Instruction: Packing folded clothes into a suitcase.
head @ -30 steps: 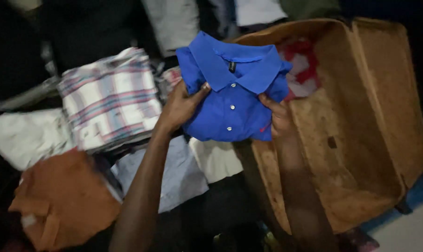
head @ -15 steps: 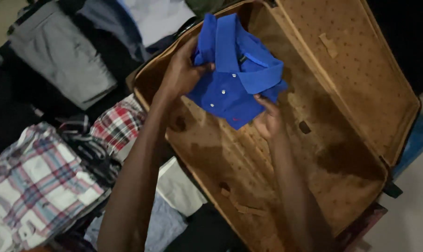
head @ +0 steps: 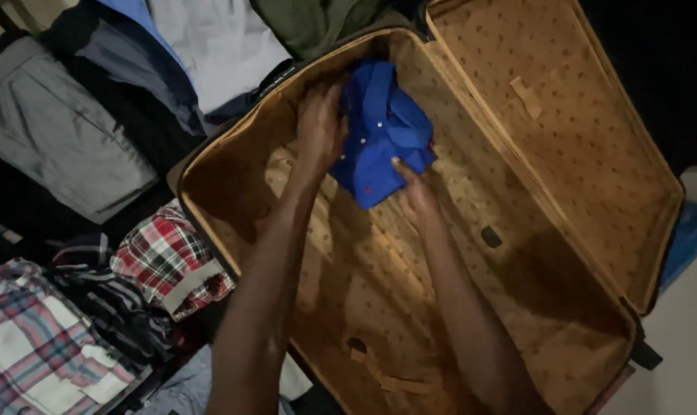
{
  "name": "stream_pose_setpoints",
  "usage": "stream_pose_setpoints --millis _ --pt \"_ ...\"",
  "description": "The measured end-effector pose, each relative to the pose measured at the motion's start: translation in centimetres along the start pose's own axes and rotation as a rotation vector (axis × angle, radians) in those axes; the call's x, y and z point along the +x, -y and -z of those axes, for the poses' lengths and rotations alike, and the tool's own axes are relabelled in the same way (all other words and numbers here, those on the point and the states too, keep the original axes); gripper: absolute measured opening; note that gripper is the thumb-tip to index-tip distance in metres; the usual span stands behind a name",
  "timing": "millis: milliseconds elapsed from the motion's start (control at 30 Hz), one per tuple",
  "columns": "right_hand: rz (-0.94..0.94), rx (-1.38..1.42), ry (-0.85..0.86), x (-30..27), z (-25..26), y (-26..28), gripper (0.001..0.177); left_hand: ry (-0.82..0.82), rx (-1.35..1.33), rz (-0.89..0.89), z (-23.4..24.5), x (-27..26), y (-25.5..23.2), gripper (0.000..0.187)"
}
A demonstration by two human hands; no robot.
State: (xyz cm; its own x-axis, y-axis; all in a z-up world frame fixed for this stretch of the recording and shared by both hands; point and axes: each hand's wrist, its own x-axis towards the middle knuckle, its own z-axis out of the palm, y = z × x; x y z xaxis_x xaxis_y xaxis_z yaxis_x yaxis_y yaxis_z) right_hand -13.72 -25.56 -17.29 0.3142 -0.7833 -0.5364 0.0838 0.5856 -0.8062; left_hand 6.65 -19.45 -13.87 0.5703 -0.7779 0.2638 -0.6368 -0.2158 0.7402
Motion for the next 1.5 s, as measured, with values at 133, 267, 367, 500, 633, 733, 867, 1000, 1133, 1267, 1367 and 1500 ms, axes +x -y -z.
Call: stream_pose_setpoints --millis 133,267,367,500,633,733,867,1000,1133,1267,1367,1500 --pt "0.541 -0.986 -0.186 -0.6 1.1 1.7 0.065 -0.082 0.254 -0.096 -1.5 -3.3 0.3 0.055" --pt "1.022 -1.457 -0.050 -3.4 -2.5 3.5 0.059 0.125 0.402 -0.212 -2.2 -6.4 -0.5 0.047" --pt "1.029 -1.612 0.136 -1.4 -3.1 2.1 0.052 0.147 0.529 -0.174 -3.7 -7.5 0.6 0.055" --pt "1.001 -1.599 0.243 2.4 -1.5 -1.4 0.047 0.095 0.544 -0.106 -5.1 -7.8 1.3 0.054" --pt "0.998 -1.630 0.232 3.5 -1.0 -2.3 0.046 0.022 0.570 -0.105 -6.2 -7.2 1.6 0.058" --pt "1.002 -1.659 0.133 3.1 -1.1 -2.6 0.047 0.223 0.513 0.058 -5.4 -6.6 -0.5 0.053" --pt "0.980 -1.407 0.272 -1.2 -2.2 0.8 0.049 0.008 0.258 0.019 -5.6 -7.0 -3.2 0.042" --pt "1.061 -1.116 0.344 -7.4 -3.7 4.0 0.045 -0.194 -0.019 -0.036 2.3 -9.0 -11.4 0.031" --pt "1.171 -0.996 0.316 -15.4 -7.3 7.0 0.035 -0.324 -0.164 -0.069 9.4 -11.2 -16.0 0.028" --pt "1.190 -0.825 0.387 -22.6 -11.8 8.1 0.024 -0.482 -0.249 0.050 15.4 -14.2 -17.8 0.021" --pt "1.166 -0.768 0.492 -26.5 -14.5 7.6 0.020 -0.604 -0.240 0.093 20.4 -16.8 -18.8 0.016" --pt "1.131 -0.696 0.688 -35.1 -19.3 8.1 0.019 -0.827 -0.161 0.092 26.1 -21.3 -18.6 0.008"
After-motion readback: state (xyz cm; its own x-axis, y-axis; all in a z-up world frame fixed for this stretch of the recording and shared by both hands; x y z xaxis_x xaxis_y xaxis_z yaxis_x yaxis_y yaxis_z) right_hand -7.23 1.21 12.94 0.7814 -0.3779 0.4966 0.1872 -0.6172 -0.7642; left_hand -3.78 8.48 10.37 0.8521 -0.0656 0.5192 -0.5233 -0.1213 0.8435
